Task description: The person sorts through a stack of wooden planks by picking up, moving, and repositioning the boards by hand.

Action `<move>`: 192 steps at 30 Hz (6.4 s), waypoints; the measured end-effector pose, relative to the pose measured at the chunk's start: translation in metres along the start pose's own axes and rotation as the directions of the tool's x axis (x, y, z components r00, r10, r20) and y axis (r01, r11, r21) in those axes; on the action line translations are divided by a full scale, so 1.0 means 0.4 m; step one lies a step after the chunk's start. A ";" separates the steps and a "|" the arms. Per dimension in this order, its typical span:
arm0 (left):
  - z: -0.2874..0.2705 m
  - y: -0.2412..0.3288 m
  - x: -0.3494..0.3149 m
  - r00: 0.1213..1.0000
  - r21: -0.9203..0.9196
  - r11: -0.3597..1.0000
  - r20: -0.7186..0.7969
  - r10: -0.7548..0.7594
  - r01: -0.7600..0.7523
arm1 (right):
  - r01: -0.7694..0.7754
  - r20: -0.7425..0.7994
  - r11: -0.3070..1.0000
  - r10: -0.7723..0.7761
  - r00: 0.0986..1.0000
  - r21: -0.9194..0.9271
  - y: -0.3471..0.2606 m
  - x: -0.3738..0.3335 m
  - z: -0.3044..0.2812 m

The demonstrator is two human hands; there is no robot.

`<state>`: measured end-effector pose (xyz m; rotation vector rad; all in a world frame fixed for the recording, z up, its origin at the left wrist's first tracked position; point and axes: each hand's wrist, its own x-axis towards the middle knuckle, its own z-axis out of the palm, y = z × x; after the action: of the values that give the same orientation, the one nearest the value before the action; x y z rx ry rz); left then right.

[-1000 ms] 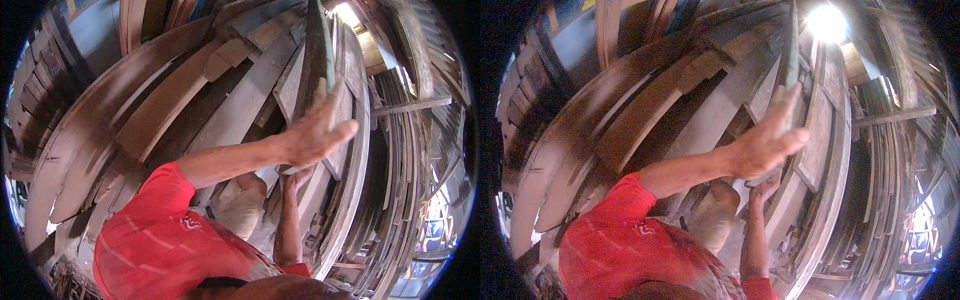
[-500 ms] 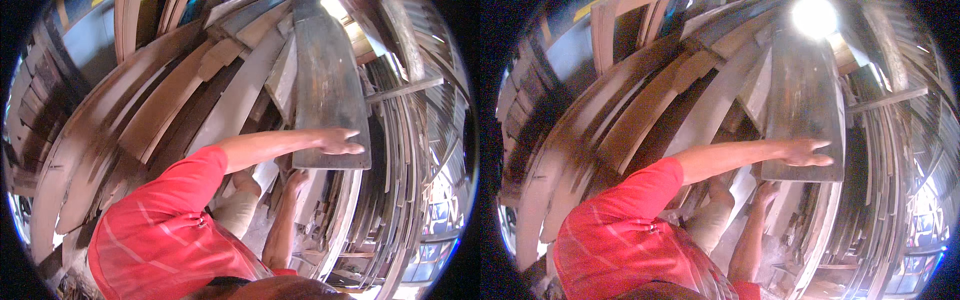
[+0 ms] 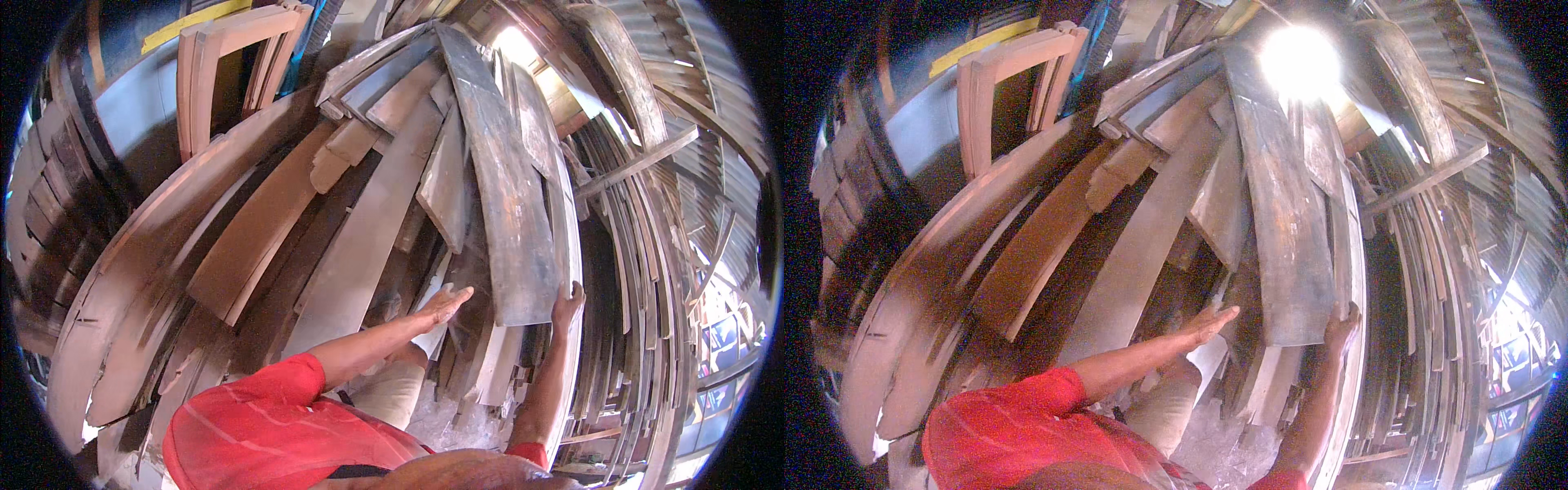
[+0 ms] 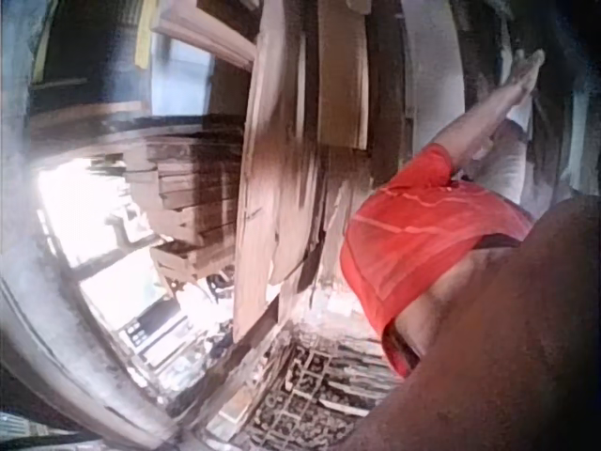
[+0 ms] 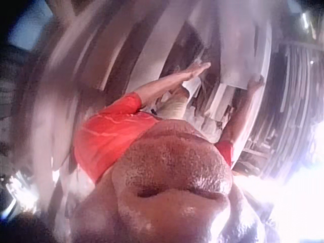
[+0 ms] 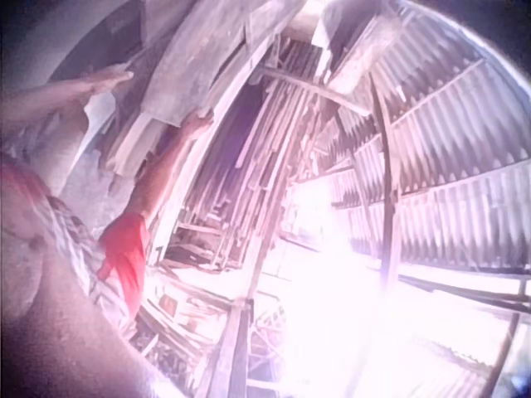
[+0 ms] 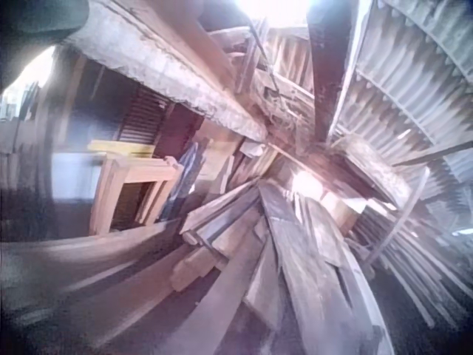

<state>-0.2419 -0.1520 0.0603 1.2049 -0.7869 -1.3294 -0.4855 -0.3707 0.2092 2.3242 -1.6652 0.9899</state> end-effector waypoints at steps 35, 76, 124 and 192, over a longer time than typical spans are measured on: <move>-0.194 -0.025 -0.038 0.968 -0.828 0.502 -0.208 0.139 -0.250 | 0.230 0.256 0.948 -0.171 0.951 -0.221 -0.386 -0.378 0.200; -0.174 0.084 -0.054 0.890 -0.347 0.820 -0.200 0.409 -0.455 | 0.432 0.272 0.882 -0.469 0.840 0.188 -0.406 -0.493 0.138; -0.067 -0.103 -0.163 0.663 0.410 0.617 -0.039 0.747 -0.671 | 0.263 0.123 0.963 -0.253 0.960 -0.066 -0.340 -0.672 -0.139; -0.505 -0.150 -0.136 0.736 0.671 0.662 -0.624 0.263 0.332 | 0.410 0.059 0.860 -0.412 0.909 -0.306 -0.281 0.557 0.707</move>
<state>-0.0756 -0.0508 -0.0369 2.2286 -0.7647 -0.4136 -0.2222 -0.6329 0.1448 2.3052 -1.1376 0.5976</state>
